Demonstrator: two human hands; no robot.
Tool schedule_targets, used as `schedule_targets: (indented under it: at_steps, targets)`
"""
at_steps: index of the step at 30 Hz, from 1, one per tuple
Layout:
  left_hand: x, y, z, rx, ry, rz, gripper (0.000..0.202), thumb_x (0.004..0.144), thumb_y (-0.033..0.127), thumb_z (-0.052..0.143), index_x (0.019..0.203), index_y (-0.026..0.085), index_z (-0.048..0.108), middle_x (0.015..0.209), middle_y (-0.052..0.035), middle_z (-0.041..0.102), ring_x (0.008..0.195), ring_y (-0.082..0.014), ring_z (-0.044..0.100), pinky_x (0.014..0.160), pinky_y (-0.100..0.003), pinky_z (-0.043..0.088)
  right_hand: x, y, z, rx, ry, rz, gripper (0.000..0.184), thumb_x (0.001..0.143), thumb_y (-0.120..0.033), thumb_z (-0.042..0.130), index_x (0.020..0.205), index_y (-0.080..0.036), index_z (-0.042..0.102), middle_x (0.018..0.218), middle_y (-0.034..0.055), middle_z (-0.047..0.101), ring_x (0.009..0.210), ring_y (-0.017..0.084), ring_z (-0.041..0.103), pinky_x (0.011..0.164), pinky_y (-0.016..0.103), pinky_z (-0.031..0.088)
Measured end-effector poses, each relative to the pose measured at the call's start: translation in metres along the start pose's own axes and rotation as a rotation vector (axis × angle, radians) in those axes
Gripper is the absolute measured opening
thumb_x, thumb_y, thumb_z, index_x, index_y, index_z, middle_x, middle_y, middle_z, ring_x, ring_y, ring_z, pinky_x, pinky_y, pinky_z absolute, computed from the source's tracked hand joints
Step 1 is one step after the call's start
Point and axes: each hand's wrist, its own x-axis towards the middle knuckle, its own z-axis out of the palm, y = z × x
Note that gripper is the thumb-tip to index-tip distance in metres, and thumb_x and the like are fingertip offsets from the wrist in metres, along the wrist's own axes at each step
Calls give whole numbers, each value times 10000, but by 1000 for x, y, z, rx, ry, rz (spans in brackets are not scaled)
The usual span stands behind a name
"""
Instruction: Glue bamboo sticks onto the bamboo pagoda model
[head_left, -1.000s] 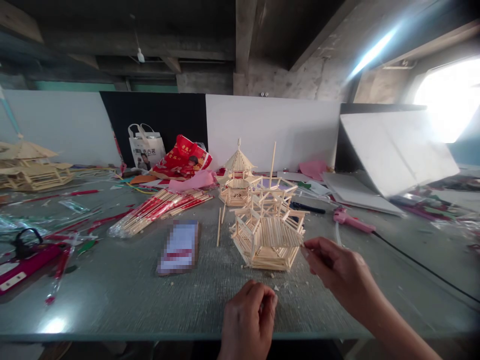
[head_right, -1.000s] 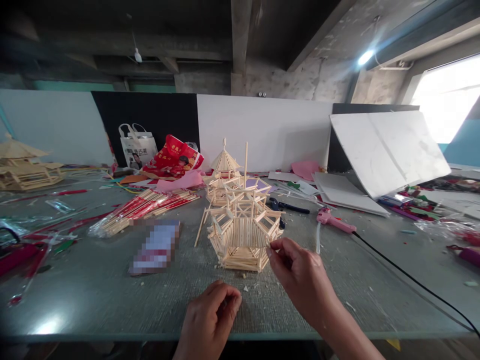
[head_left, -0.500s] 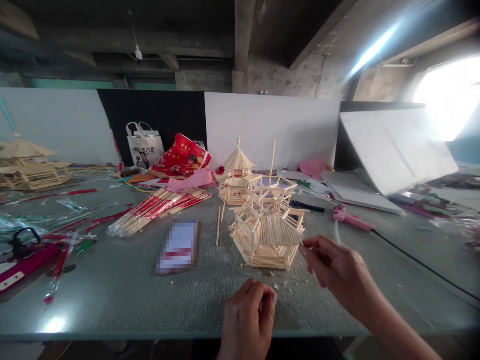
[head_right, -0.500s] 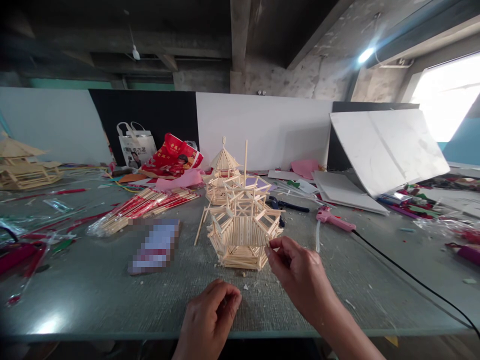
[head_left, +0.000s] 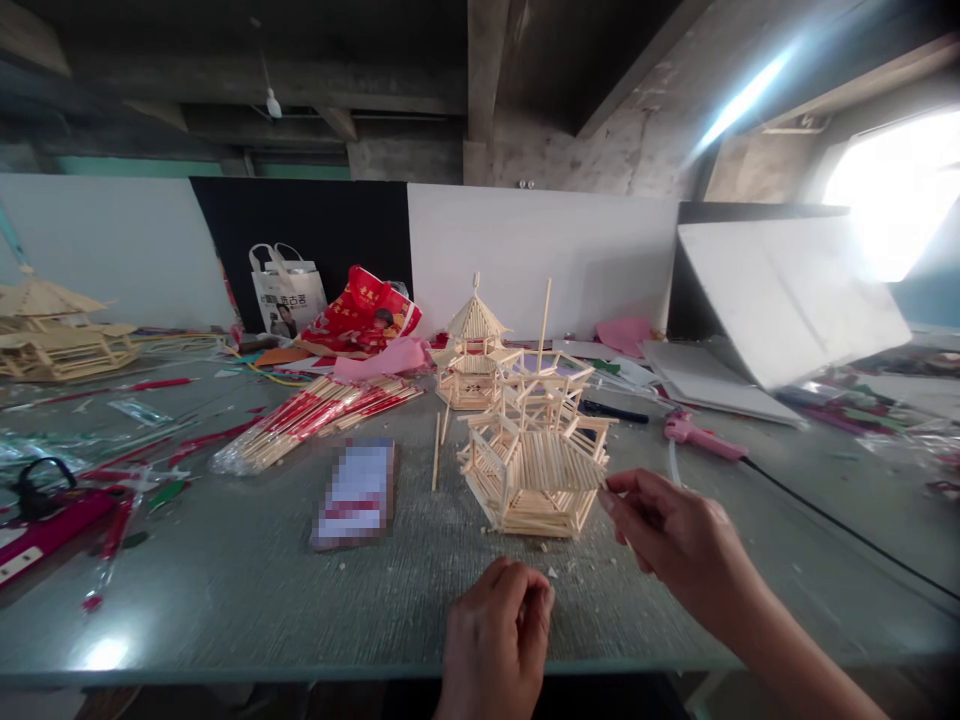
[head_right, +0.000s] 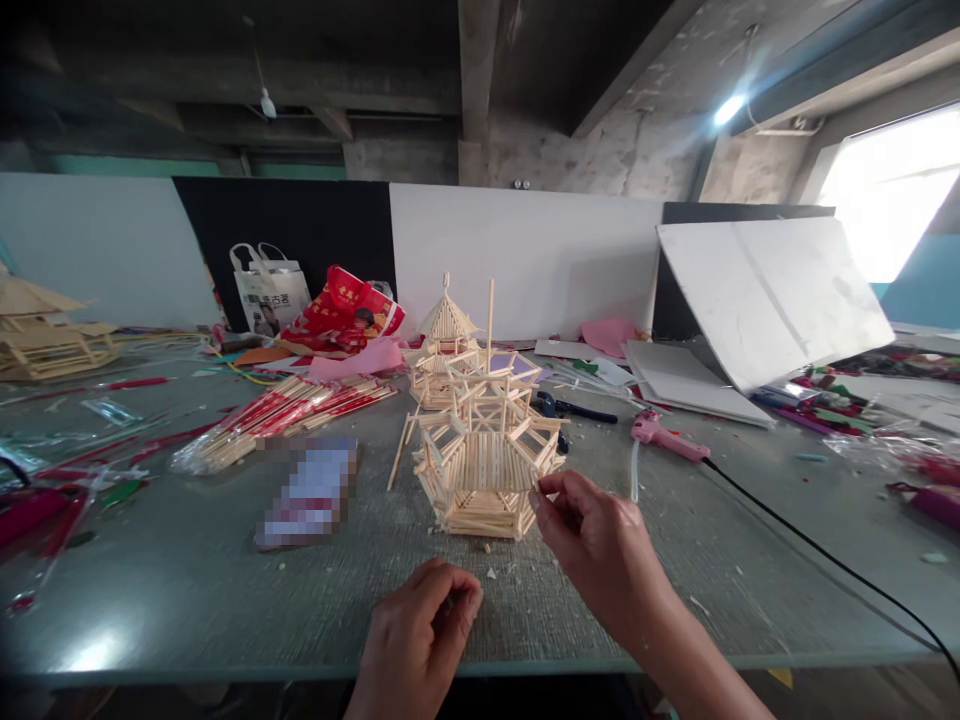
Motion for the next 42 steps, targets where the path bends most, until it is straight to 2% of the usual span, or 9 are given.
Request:
schedule_targets:
  at_steps: [7, 13, 19, 23, 33, 37, 42]
  targets:
    - [0, 0, 3, -8, 27, -9, 142, 869, 207, 480, 768, 196, 579, 705, -19, 587, 592, -121, 564, 552, -207, 432, 1, 1, 0, -21, 4, -7, 271, 850, -443, 467, 863, -199, 582, 549, -38, 539, 429, 88, 465, 465, 213, 401]
    - [0, 0, 1, 1, 1, 2, 137, 869, 203, 478, 778, 196, 579, 710, -19, 591, 594, -120, 564, 556, -206, 431, 1, 0, 1, -7, 3, 2, 284, 842, -459, 475, 853, -197, 585, 542, -37, 542, 420, 87, 465, 455, 210, 402]
    - [-1, -1, 4, -14, 65, 9, 153, 870, 203, 473, 748, 199, 565, 690, -19, 582, 588, -121, 557, 539, -205, 418, 0, -1, 1, 11, -4, 11, 270, 844, -451, 477, 868, -201, 576, 550, -40, 548, 423, 86, 468, 453, 206, 404]
    - [-1, -1, 3, -16, 30, 20, 143, 870, 195, 473, 763, 199, 567, 702, -21, 589, 589, -119, 560, 539, -203, 420, 0, -2, 1, 20, -6, 19, 264, 843, -447, 482, 861, -199, 570, 544, -42, 546, 413, 85, 474, 436, 200, 406]
    - [-1, 1, 3, -24, 59, 7, 134, 863, 197, 489, 760, 197, 575, 694, -16, 587, 594, -119, 565, 533, -195, 415, 0, -4, 2, 122, -42, 53, 241, 844, -434, 495, 857, -200, 553, 527, -55, 533, 374, 69, 451, 383, 170, 389]
    - [-1, 0, 3, -22, 14, 3, 128, 870, 201, 484, 783, 197, 577, 712, -19, 586, 609, -120, 563, 555, -201, 419, -2, -4, 1, 109, -38, 60, 230, 840, -422, 502, 863, -200, 559, 535, -53, 533, 377, 70, 458, 379, 168, 388]
    - [-3, -2, 8, -45, 81, -4, 131, 865, 212, 491, 761, 202, 571, 693, -12, 571, 583, -119, 540, 534, -202, 400, -2, -5, 1, 111, -35, 54, 220, 838, -414, 507, 868, -203, 557, 533, -53, 534, 386, 75, 466, 384, 170, 397]
